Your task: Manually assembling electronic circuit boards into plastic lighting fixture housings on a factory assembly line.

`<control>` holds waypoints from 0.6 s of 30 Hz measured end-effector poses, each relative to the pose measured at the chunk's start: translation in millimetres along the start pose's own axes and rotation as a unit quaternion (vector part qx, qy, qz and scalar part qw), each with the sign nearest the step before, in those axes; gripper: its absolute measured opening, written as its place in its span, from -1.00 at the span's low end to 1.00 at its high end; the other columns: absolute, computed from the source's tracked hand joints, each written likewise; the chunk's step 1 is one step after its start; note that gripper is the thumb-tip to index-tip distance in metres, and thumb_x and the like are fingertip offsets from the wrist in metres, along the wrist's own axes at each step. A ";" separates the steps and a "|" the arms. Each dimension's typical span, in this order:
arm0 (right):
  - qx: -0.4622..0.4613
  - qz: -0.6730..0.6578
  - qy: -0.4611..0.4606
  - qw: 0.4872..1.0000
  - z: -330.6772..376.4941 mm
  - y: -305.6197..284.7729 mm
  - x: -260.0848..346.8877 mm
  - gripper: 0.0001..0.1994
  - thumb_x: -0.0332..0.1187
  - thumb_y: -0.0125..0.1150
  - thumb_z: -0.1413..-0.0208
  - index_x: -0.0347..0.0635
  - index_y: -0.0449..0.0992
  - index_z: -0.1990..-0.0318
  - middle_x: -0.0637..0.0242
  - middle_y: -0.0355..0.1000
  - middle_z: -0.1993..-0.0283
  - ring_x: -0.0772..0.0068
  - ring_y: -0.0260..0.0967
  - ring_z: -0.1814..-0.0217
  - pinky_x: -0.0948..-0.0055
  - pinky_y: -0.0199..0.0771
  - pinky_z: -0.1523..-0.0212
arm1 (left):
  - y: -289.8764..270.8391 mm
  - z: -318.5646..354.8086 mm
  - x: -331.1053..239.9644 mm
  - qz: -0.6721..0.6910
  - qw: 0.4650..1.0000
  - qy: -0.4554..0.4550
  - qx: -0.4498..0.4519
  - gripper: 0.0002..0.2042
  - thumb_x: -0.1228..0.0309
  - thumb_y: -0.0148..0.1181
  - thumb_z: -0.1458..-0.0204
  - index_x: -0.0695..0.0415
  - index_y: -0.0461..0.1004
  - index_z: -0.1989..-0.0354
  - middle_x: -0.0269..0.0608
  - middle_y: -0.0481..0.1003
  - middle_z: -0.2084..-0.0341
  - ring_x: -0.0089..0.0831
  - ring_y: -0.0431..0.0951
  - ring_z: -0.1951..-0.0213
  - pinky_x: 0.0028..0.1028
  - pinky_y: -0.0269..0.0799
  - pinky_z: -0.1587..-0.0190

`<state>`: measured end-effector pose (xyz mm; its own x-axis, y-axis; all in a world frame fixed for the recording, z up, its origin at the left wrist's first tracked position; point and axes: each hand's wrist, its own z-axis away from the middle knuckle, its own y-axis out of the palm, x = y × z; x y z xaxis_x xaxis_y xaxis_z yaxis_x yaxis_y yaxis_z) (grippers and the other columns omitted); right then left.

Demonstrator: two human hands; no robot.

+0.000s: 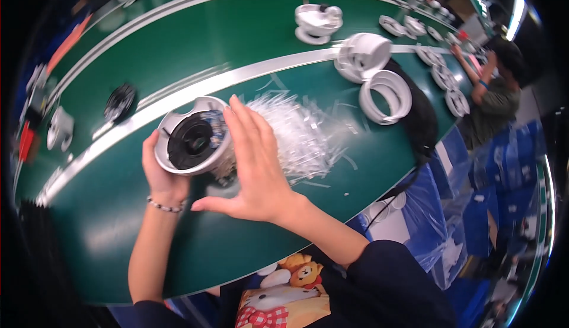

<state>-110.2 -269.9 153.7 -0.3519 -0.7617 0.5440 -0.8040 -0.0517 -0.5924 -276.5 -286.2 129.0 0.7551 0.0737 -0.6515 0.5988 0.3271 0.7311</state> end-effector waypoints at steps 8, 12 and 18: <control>-0.181 0.274 0.126 0.936 17.5 -154.9 -117.3 -0.69 -0.29 0.28 0.24 -0.23 0.45 0.31 0.34 0.30 0.70 0.32 0.27 0.49 0.37 0.23 0.47 | -3.6 -134.4 -21.8 -0.118 0.989 0.028 -0.085 -0.62 0.18 -0.17 -0.05 0.20 0.25 0.08 -0.13 0.35 0.10 -0.28 0.37 0.07 -0.25 0.30 0.04; -0.103 0.344 0.250 0.899 23.1 -209.5 -172.6 -0.52 -0.29 0.21 0.18 -0.28 0.31 0.05 0.25 0.33 0.73 0.28 0.32 0.69 0.38 0.31 0.55 | -21.9 -202.8 -28.1 -0.085 0.990 0.075 -0.086 -0.65 0.22 -0.22 -0.11 0.21 0.19 0.04 -0.04 0.31 0.07 -0.21 0.32 0.02 -0.10 0.25 0.02; 0.072 0.394 0.353 0.845 -4.2 -213.6 -223.4 -0.54 -0.20 0.16 0.19 -0.25 0.31 0.12 -0.08 0.39 0.29 -0.06 0.35 0.19 0.14 0.36 0.18 | -53.3 -238.3 -53.9 -0.384 0.903 0.119 -0.154 -0.54 0.12 0.01 -0.01 0.20 0.21 0.02 -0.13 0.35 0.13 -0.41 0.40 0.16 -0.42 0.32 0.16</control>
<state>138.1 -85.9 161.2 -0.9906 -0.0229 0.1350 -0.1370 0.1756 -0.9749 -412.8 -83.1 76.8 0.0487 -0.0973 -0.9941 0.7913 0.6110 -0.0210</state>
